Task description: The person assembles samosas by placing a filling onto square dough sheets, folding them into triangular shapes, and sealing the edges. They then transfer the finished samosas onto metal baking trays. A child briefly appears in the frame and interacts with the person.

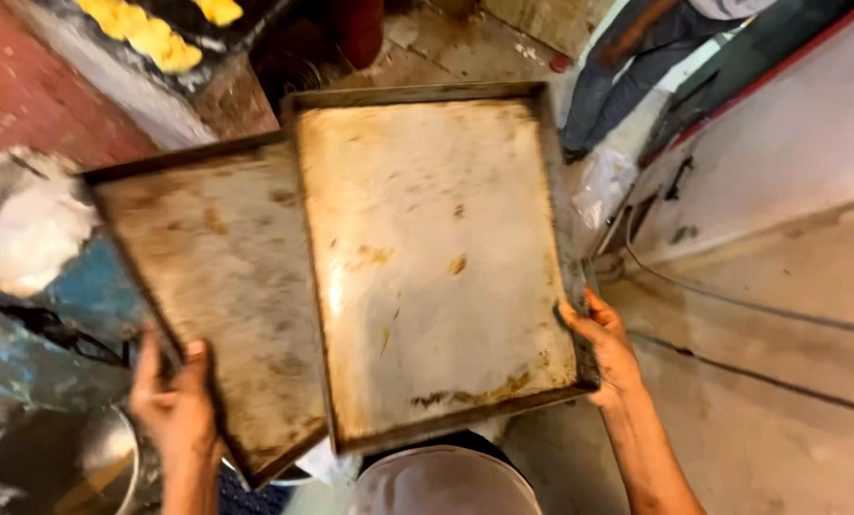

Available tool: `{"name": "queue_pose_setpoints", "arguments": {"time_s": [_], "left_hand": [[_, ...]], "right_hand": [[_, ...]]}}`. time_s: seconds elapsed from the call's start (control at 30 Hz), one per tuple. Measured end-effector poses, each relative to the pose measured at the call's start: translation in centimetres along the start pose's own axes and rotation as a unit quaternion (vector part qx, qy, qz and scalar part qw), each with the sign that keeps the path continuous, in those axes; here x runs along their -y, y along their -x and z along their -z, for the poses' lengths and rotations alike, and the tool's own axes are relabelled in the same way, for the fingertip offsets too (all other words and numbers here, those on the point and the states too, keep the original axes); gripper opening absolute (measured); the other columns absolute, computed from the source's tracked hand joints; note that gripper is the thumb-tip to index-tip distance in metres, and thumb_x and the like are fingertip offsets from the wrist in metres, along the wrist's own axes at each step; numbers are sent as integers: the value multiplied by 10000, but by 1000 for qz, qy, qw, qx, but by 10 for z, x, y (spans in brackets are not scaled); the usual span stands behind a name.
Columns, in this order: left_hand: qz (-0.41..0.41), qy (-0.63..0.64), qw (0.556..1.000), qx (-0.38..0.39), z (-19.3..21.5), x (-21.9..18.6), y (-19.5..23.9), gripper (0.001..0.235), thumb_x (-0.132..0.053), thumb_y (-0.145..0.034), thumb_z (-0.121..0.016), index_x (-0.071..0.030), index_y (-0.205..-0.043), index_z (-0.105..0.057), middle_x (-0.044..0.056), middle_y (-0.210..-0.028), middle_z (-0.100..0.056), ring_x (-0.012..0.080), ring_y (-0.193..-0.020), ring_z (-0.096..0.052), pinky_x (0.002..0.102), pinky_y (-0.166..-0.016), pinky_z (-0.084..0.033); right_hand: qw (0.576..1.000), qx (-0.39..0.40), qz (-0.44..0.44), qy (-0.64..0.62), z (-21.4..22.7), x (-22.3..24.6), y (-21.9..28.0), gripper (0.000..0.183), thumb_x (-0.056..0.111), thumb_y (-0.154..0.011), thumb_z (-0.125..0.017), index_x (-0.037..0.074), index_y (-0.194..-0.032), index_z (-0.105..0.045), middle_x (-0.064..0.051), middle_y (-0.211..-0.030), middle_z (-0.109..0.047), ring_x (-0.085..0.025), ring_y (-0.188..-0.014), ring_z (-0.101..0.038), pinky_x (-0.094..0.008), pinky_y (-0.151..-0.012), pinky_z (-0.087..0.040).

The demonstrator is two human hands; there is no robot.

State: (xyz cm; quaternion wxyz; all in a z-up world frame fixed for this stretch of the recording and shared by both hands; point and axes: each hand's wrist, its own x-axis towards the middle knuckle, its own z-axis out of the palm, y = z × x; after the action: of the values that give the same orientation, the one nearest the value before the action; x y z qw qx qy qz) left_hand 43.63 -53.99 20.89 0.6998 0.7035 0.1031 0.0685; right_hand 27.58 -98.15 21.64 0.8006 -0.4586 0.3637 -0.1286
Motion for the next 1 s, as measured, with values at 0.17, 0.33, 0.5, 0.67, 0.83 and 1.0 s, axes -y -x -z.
{"name": "queue_pose_setpoints", "arguments": {"time_s": [0.17, 0.33, 0.5, 0.67, 0.83, 1.0], "left_hand": [[106, 132, 978, 123, -92, 7, -48, 610, -11, -904, -621, -39, -1503, -506, 6, -1238, -721, 44, -974, -701, 155, -814, -560], [111, 60, 975, 183, -168, 63, -119, 302, -31, -1008, -666, 90, -1284, -677, 95, -1053, -723, 114, -791, -642, 256, -635, -504], [113, 5, 974, 195, -257, 96, -214, 386, -63, -958, -629, -30, -1340, -672, 53, -1057, -730, 103, -843, -655, 240, -712, -519], [76, -10, 969, 234, -358, 82, -338, 407, -170, -1014, -615, -14, -1385, -670, 73, -1181, -723, 142, -996, -626, 291, -846, -502], [260, 233, 894, 282, -449, 29, -441, 731, -511, -939, -574, -18, -1477, -545, 136, -1381, -656, 265, -1233, -620, 394, -1023, -479], [154, -23, 921, 357, -583, 9, -513, 703, -396, -918, -680, -80, -1512, -473, 70, -1484, -553, 200, -1363, -494, 341, -1103, -379]], "right_hand": [[988, 120, -24, 100, -46, 27, -92, 374, 158, -937, -685, 57, -1297, -663, -14, -1040, -723, -111, -869, -697, -296, -751, -580], [978, 156, -58, 122, -67, 52, -189, 361, 189, -956, -698, 40, -1284, -673, -13, -995, -701, -127, -825, -675, -321, -699, -577], [981, 127, -85, 119, -82, 69, -301, 418, 200, -932, -687, 93, -1336, -669, 10, -1045, -720, -101, -863, -691, -302, -736, -590], [970, 90, -18, 226, -122, 105, -437, 386, 197, -1005, -691, 54, -1364, -690, 15, -1133, -725, -62, -986, -656, -248, -842, -535], [993, 104, -43, 35, -163, 171, -512, 460, 137, -926, -674, 89, -1382, -635, -30, -1093, -728, -150, -870, -685, -333, -746, -581], [999, 9, -23, 41, -174, 229, -585, 482, 135, -912, -689, 80, -1387, -625, -2, -1080, -721, -125, -889, -700, -318, -756, -592]]}}
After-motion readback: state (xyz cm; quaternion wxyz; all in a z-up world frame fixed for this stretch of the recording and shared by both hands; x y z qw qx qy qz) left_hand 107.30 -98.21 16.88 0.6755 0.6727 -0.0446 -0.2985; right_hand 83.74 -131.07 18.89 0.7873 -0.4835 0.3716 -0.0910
